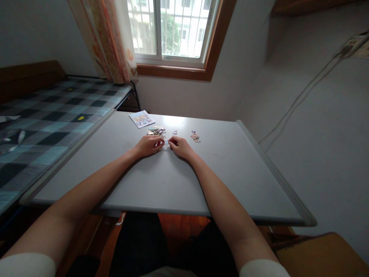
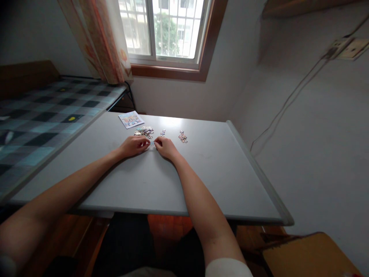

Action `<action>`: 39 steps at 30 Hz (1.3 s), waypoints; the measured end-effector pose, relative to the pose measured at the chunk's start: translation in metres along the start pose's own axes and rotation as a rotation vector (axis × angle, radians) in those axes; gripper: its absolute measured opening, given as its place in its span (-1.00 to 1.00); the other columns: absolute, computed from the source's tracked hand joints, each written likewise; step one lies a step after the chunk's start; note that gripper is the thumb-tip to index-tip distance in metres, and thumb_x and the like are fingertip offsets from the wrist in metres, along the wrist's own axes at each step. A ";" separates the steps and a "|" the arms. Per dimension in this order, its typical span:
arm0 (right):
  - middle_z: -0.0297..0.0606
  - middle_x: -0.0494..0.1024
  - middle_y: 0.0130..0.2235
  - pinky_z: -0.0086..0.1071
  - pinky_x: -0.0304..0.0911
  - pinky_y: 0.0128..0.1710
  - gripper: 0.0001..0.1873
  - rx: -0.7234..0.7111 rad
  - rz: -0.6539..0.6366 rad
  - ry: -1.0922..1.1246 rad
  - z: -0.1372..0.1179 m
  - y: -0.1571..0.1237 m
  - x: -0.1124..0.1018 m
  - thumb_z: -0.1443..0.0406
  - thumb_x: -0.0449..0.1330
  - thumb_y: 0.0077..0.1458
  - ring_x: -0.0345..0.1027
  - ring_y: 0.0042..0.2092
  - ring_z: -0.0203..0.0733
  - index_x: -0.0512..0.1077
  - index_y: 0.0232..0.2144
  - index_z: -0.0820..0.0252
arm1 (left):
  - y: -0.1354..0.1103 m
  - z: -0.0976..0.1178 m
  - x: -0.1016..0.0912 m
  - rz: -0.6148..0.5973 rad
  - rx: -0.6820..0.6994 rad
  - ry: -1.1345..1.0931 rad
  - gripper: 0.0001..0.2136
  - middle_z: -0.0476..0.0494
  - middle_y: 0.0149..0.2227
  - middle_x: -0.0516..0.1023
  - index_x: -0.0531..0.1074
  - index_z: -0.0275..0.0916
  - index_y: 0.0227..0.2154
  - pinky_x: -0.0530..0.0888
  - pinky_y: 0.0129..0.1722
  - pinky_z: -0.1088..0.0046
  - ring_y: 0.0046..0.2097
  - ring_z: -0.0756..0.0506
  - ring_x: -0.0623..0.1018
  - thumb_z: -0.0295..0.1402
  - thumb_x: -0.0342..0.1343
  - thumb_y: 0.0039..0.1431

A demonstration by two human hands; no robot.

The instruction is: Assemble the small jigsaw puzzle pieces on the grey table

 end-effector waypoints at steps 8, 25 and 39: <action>-0.33 0.50 -0.47 -0.42 0.21 -0.28 -0.86 -0.007 -0.003 -0.006 -0.001 0.000 0.000 0.36 0.11 0.09 0.31 -0.40 -0.31 0.49 -0.36 0.25 | 0.000 -0.001 0.000 -0.005 0.000 0.001 -0.82 -0.02 -0.48 0.51 0.51 -0.21 -0.36 0.31 -0.44 0.52 -0.49 0.03 0.42 -0.29 0.03 0.22; -0.35 0.50 -0.48 -0.44 0.20 -0.30 -0.86 -0.001 -0.006 -0.001 0.002 0.001 0.002 0.36 0.11 0.09 0.30 -0.41 -0.32 0.48 -0.37 0.25 | 0.001 0.000 0.001 -0.012 -0.003 -0.014 -0.81 -0.02 -0.49 0.50 0.50 -0.22 -0.37 0.31 -0.45 0.53 -0.50 0.04 0.41 -0.28 0.03 0.22; -0.34 0.49 -0.48 -0.43 0.19 -0.30 -0.86 -0.001 -0.002 0.006 0.001 0.000 0.001 0.36 0.11 0.09 0.30 -0.40 -0.31 0.48 -0.37 0.25 | 0.000 0.001 0.000 -0.002 0.005 -0.009 -0.83 -0.01 -0.49 0.50 0.50 -0.21 -0.37 0.30 -0.45 0.53 -0.50 0.03 0.41 -0.30 0.04 0.22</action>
Point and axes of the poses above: each hand's wrist, its own y-axis towards the middle knuckle, its own x-axis out of the palm, z = x × y, the point moved 9 cm from there along y, towards the middle knuckle
